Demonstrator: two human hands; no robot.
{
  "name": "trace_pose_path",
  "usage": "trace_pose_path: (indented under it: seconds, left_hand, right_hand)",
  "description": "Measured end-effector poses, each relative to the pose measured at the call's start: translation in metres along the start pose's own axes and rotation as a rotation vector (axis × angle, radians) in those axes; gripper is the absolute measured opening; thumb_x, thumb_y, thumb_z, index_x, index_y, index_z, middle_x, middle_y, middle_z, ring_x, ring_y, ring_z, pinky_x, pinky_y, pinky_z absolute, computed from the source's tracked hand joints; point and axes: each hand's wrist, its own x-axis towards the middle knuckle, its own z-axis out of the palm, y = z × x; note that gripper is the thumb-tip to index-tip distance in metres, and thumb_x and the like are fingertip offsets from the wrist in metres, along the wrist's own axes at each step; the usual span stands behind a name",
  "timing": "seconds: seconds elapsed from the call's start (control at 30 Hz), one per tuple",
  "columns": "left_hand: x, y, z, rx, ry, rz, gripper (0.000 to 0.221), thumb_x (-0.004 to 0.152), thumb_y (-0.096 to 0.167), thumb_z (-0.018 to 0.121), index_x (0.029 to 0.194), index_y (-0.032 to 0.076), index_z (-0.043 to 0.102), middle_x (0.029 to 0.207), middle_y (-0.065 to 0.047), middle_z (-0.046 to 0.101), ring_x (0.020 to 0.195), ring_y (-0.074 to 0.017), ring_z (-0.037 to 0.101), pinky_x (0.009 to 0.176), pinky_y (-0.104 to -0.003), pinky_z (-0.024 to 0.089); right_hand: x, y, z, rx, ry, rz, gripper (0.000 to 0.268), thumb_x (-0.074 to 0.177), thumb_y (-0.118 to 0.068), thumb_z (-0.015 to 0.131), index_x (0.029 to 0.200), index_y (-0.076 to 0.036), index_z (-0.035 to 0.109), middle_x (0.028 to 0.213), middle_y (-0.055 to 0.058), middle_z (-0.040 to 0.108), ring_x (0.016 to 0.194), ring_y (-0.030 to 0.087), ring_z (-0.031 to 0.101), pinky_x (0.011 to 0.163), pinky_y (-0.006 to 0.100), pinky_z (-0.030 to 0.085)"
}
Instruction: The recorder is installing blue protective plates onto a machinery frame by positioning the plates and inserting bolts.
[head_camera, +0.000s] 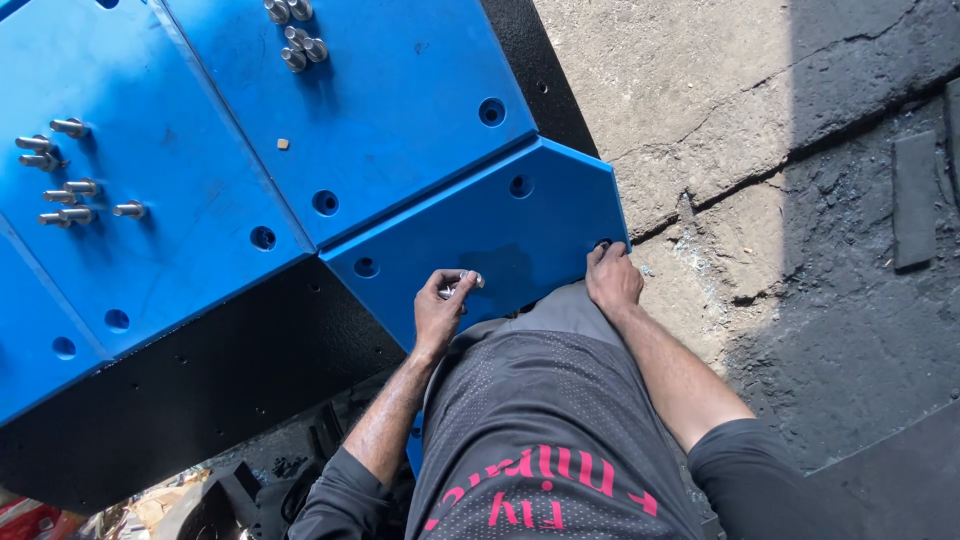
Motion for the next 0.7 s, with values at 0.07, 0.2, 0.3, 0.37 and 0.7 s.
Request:
trace_pose_path:
  seconds: [0.07, 0.2, 0.3, 0.37, 0.7]
  left_hand:
    - [-0.003, 0.013, 0.001, -0.029, -0.006, -0.002, 0.036, 0.092, 0.038, 0.075, 0.105, 0.005, 0.073, 0.082, -0.003, 0.071, 0.059, -0.0045, 0.056, 0.05, -0.021, 0.046]
    - [-0.015, 0.042, 0.012, -0.045, -0.034, 0.032, 0.029, 0.093, 0.033, 0.075, 0.099, 0.004, 0.076, 0.074, 0.001, 0.071, 0.055, -0.0042, 0.052, 0.048, -0.021, 0.041]
    - [-0.02, 0.045, 0.02, -0.006, -0.031, 0.011, 0.027, 0.093, 0.03, 0.075, 0.098, 0.004, 0.077, 0.07, 0.002, 0.067, 0.054, -0.004, 0.048, 0.047, -0.021, 0.037]
    - [-0.021, 0.045, 0.024, -0.003, -0.007, -0.034, 0.027, 0.092, 0.03, 0.076, 0.099, 0.004, 0.079, 0.068, 0.001, 0.061, 0.053, -0.0042, 0.046, 0.045, -0.022, 0.033]
    - [0.064, -0.065, 0.035, -0.052, 0.042, 0.061, 0.025, 0.09, 0.021, 0.078, 0.097, -0.003, 0.077, 0.077, -0.007, 0.078, 0.048, -0.01, 0.053, 0.043, -0.023, 0.042]
  right_hand:
    - [0.007, -0.005, 0.005, 0.064, -0.026, 0.213, 0.056, 0.109, -0.046, 0.038, 0.109, 0.006, 0.061, 0.094, 0.032, 0.072, 0.092, 0.046, 0.072, 0.085, 0.057, 0.057]
    - [0.023, 0.006, 0.032, 0.211, 0.092, 0.357, 0.063, 0.107, -0.049, 0.035, 0.099, 0.001, 0.073, 0.096, 0.029, 0.071, 0.096, 0.049, 0.069, 0.086, 0.06, 0.055]
    - [0.007, 0.001, 0.005, 0.131, 0.034, 0.285, 0.057, 0.106, -0.046, 0.036, 0.102, -0.001, 0.07, 0.094, 0.029, 0.073, 0.094, 0.049, 0.07, 0.086, 0.062, 0.055]
    - [0.001, 0.0, -0.003, 0.105, 0.21, 0.046, 0.049, 0.096, -0.04, 0.046, 0.109, 0.005, 0.059, 0.097, 0.032, 0.069, 0.078, 0.049, 0.071, 0.068, 0.06, 0.058]
    - [0.019, -0.012, 0.034, 0.408, 0.134, 0.526, 0.055, 0.105, -0.045, 0.038, 0.087, -0.006, 0.071, 0.101, 0.028, 0.074, 0.1, 0.045, 0.071, 0.094, 0.055, 0.056]
